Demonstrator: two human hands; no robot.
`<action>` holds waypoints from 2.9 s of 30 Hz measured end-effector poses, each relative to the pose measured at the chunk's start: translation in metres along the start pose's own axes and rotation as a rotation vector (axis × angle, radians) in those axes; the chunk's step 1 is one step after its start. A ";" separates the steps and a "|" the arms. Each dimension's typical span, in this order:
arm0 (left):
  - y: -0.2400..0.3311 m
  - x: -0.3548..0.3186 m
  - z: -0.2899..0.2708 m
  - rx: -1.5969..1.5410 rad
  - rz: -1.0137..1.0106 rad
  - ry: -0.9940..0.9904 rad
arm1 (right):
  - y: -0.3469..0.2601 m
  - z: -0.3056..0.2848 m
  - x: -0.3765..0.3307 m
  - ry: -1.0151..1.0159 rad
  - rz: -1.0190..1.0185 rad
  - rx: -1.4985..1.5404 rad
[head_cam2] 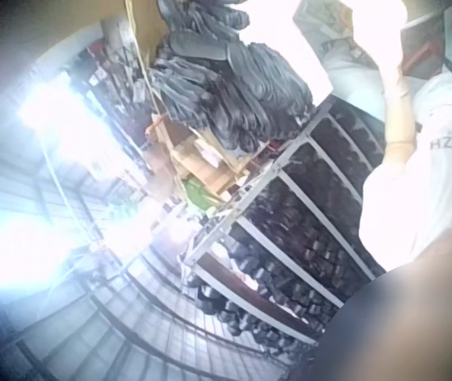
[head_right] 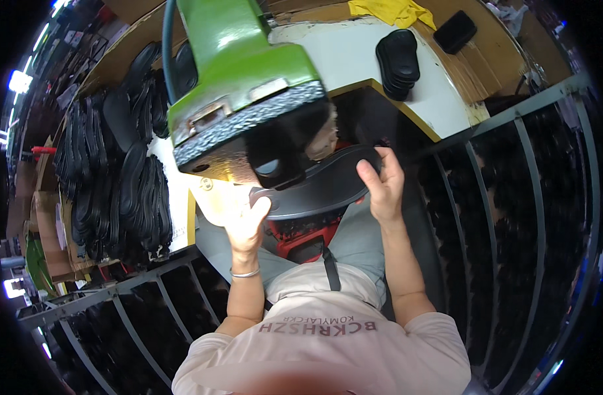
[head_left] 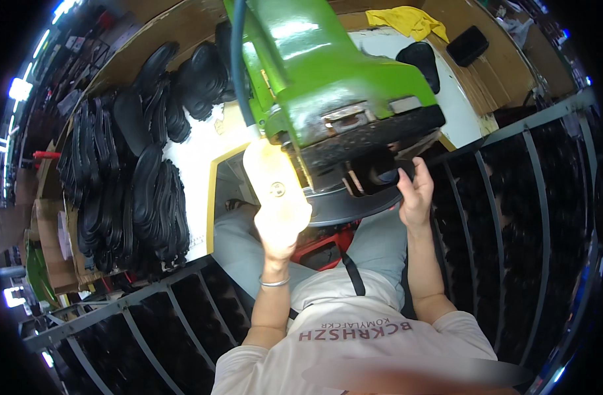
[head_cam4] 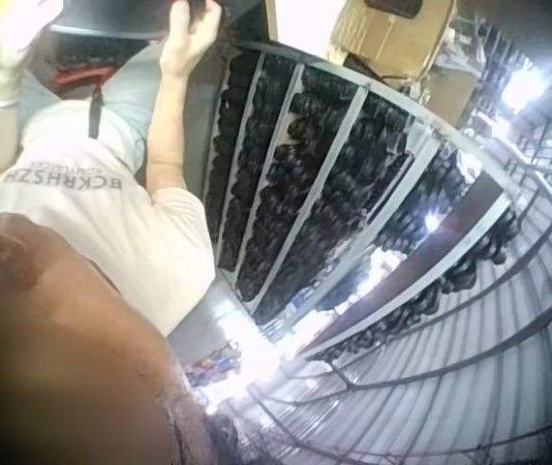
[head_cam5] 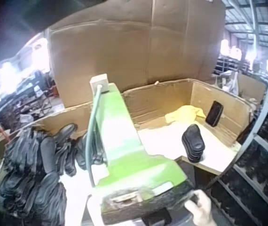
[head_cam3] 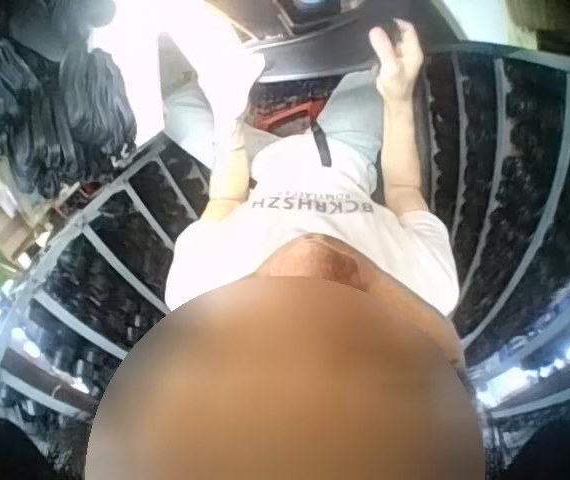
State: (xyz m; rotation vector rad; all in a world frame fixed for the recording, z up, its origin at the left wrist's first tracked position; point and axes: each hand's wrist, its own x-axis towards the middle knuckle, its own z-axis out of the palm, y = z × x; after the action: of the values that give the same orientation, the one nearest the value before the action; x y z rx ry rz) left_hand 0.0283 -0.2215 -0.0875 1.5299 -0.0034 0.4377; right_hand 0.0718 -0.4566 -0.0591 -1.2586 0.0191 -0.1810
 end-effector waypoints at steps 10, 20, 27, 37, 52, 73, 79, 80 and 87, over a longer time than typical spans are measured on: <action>-0.009 -0.045 -0.103 -0.365 -0.360 0.008 | 0.028 0.065 -0.031 -0.287 0.294 -0.182; 0.003 -0.046 -0.032 -0.185 -0.201 0.038 | 0.048 0.012 -0.018 -0.072 0.092 -0.088; 0.017 -0.009 -0.010 0.088 0.019 0.086 | 0.040 0.003 -0.005 0.014 -0.019 0.062; 0.018 -0.012 -0.067 -0.290 -0.367 0.033 | 0.031 0.034 -0.028 -0.154 0.238 0.054; -0.084 0.107 0.226 -0.590 -0.517 -0.146 | 0.043 -0.065 0.005 0.266 0.102 -0.001; -0.093 0.268 -0.054 0.721 -0.130 0.639 | 0.106 -0.044 -0.035 0.007 0.408 -0.147; -0.090 0.288 -0.062 0.612 -0.250 0.610 | 0.104 -0.025 -0.043 -0.027 0.408 -0.135; -0.094 0.281 -0.070 0.613 -0.107 0.713 | 0.105 -0.022 -0.045 -0.029 0.410 -0.138; -0.032 0.091 -0.106 0.482 0.259 0.481 | 0.115 -0.015 -0.055 -0.170 0.542 -0.125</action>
State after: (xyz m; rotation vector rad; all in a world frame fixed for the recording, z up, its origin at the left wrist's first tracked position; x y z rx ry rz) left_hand 0.0928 -0.0943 -0.0998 1.8654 0.3002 1.0649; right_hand 0.0307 -0.4292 -0.1771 -1.3456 0.2250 0.4004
